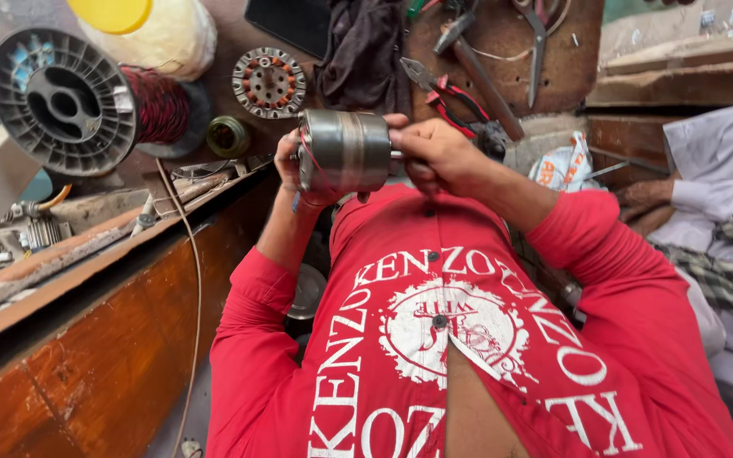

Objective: The person uses pliers to strip and twist wires on a cylindrical electrical motor component. They repeatedly adjust the wires and inspect the connections while holding the motor in their left hand.

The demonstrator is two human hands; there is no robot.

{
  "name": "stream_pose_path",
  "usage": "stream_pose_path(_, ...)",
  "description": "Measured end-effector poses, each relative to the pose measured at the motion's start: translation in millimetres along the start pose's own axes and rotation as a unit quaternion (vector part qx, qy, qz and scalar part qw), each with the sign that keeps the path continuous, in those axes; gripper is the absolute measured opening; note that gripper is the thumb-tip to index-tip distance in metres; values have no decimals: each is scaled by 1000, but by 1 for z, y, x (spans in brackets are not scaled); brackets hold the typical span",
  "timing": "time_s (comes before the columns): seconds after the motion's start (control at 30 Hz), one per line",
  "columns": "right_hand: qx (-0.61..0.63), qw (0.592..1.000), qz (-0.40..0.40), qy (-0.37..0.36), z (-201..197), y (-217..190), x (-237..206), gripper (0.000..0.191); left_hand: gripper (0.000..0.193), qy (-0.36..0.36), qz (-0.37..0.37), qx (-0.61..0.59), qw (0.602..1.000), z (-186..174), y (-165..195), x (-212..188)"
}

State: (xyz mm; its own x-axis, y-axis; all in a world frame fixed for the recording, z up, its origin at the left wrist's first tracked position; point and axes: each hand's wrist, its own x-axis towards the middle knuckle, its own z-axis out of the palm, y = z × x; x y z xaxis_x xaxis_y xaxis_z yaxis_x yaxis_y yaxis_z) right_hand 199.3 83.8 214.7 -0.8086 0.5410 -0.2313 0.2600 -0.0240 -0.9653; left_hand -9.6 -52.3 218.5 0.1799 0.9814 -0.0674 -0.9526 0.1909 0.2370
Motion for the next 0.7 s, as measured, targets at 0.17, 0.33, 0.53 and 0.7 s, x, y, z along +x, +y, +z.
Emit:
stream_pose_path(0.17, 127, 984, -99, 79, -5, 20, 23, 54, 97, 89, 67, 301, 947, 12, 21, 2)
stream_pose_path(0.33, 506, 857, 98, -21, 13, 31, 48, 98, 100, 126, 171, 676, 706, 35, 37, 18)
stream_pose_path(0.53, 369, 911, 86, -164, -15, 51, 5, 75, 98, 126, 227, 750, 608, 27, 58, 48)
stream_pose_path(0.7, 147, 977, 152, -26, -52, 53, -8, 28, 95, 180, 168, 725, 643, -12, 67, 53)
